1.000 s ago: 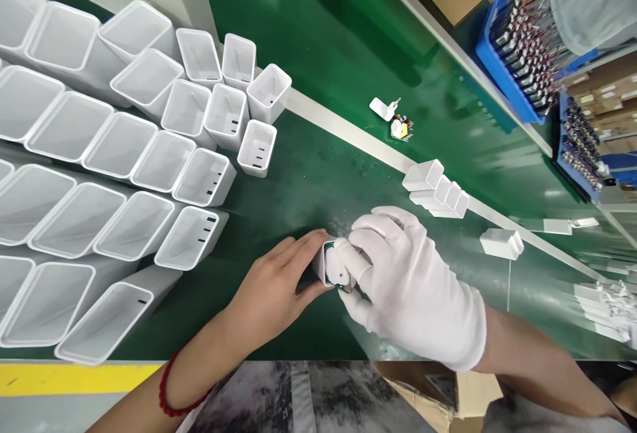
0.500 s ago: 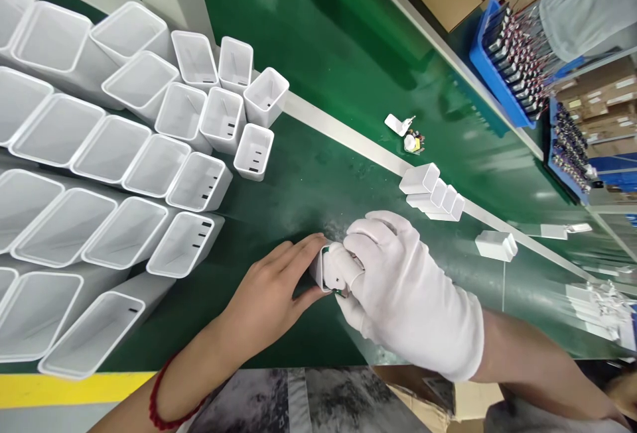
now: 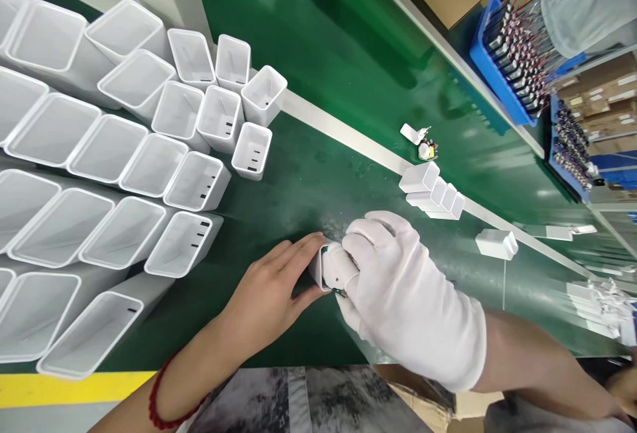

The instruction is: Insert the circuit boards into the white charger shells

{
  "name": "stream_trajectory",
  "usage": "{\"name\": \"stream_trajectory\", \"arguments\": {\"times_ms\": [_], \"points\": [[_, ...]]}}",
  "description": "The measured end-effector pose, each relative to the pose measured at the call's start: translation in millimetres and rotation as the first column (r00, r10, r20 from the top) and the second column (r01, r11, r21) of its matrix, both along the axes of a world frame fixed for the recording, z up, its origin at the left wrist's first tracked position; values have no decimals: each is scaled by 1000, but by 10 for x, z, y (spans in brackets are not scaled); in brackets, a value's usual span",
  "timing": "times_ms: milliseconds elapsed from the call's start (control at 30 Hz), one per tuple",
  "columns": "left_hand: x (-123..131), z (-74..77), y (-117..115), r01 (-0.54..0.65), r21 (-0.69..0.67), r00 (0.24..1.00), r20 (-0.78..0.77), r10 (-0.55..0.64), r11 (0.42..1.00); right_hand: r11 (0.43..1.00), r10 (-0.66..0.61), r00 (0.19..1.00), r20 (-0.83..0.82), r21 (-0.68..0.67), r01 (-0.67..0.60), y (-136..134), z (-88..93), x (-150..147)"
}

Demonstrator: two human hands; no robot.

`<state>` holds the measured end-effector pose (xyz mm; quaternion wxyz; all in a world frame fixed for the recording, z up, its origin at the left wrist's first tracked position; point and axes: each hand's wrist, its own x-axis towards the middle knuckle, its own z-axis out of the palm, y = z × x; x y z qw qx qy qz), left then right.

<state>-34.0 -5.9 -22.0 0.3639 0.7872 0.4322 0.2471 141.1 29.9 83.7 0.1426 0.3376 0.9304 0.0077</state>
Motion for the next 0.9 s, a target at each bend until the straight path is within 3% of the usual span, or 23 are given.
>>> {"name": "stream_trajectory", "arguments": {"times_ms": [233, 333, 500, 667, 700, 767, 833, 900], "points": [[9, -26, -2, -12, -1, 999, 32, 12, 1000, 1000, -25, 999, -28, -13, 24, 26, 5, -83], [11, -31, -7, -21, 4, 999, 39, 21, 1000, 997, -67, 984, -164, -49, 59, 21, 45, 42], [12, -14, 3, -24, -3, 1000, 19, 24, 1000, 973, -188, 866, -464, 33, 229, -84, -61, 465], [14, 10, 13, -42, -18, 999, 7, 42, 999, 990, -73, 881, -467, 72, 120, -242, -184, 481], [16, 17, 13, -46, -18, 999, 4, 46, 999, 984, -71, 860, -506, 107, 144, -280, -204, 443], [22, 28, 12, -51, -18, 999, 1, 51, 999, 946, -196, 750, -632, 80, 315, -360, -266, 368], [29, 33, 13, -49, -19, 999, -6, 49, 999, 876, -405, 596, -693, -108, 469, -432, -372, 302], [35, 31, 15, -42, -11, 999, -16, 42, 999, 814, -562, 498, -660, -333, 476, -479, -513, 249]]}}
